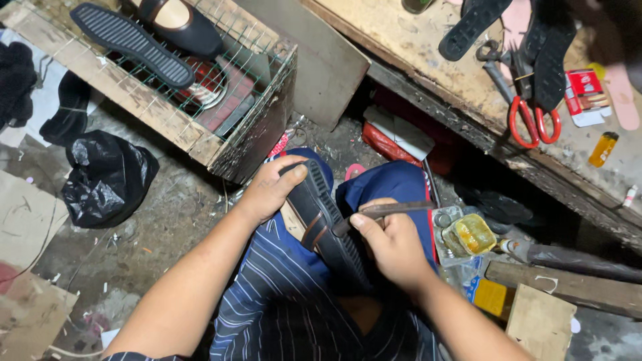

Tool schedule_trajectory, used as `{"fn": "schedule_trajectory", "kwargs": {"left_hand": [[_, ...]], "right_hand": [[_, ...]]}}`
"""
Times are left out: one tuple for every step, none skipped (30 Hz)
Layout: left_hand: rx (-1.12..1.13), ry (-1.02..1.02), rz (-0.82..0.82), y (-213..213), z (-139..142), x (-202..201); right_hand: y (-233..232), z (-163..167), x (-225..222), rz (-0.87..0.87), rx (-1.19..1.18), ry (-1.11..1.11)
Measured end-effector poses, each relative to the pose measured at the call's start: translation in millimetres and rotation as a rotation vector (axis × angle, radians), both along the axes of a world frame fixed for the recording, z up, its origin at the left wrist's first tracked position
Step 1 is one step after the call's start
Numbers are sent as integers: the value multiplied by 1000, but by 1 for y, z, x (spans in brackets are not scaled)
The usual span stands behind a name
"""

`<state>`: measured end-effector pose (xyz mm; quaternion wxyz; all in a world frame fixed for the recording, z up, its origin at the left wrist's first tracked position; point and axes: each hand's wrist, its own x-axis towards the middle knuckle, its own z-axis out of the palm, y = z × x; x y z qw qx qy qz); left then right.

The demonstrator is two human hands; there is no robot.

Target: The person sits on the floor of a shoe workshop and attaches a rubber sole to a shoe upper. They align the sole with the upper, press the parts together by hand, then use a hand tool to press and smooth the joined edge around the shoe, working on their lap.

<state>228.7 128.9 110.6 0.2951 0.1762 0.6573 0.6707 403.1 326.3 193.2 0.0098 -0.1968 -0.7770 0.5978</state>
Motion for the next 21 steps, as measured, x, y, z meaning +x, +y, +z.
{"fn": "schedule_trajectory", "kwargs": {"left_hand": [[2, -6, 11, -1, -3, 0], [2, -11, 24, -1, -6, 0], [0, -25, 34, -2, -8, 1], [-30, -18, 32, -2, -9, 1], [-54, 3, 32, -2, -9, 2], [-75, 27, 31, -1, -8, 1], [-48, 16, 24, 0, -6, 0], [-24, -2, 16, 1, -4, 1], [-3, -22, 8, 2, -1, 2], [2, -33, 5, 3, 2, 1], [6, -44, -1, 4, 4, 0], [11, -57, -9, 4, 6, 0], [-16, -33, -14, 5, 8, 0], [-41, -6, -17, 5, 10, -1], [-66, 25, -23, 5, 11, -2], [-75, 30, -33, 5, 11, -2], [-84, 31, -42, 6, 11, -1], [-94, 32, -49, 7, 11, 0], [-94, 38, -70, 9, 11, 1], [-96, 42, -92, 13, 10, 3], [-98, 45, -117, 16, 10, 6]], "right_hand": [[-5, -5, 4, -43, -22, 44], [-9, -9, 7, -51, -11, 81], [-12, -12, 9, -64, -2, 109], [-14, -15, 10, -80, 11, 141], [-14, -19, 10, -78, -10, 183], [-14, -22, 9, -75, -28, 228], [-14, -25, 8, -73, -48, 266], [-13, -29, 6, -90, -23, 245], [-12, -32, 5, -106, 0, 222], [-12, -36, 3, -121, 24, 203], [-12, -38, 2, -128, -26, 185], [-12, -39, 0, -138, -76, 164], [-11, -38, -3, -146, -124, 141], [-9, -36, -7, -140, -135, 122], [-6, -31, -14, -136, -146, 106], [-4, -25, -20, -133, -158, 88], [2, -18, -28, 7, -95, 55], [13, -9, -42, 149, -33, 21], [21, -1, -57, 291, 28, -11], [25, 6, -70, 410, 142, -82], [31, 14, -81, 528, 255, -153]]}}
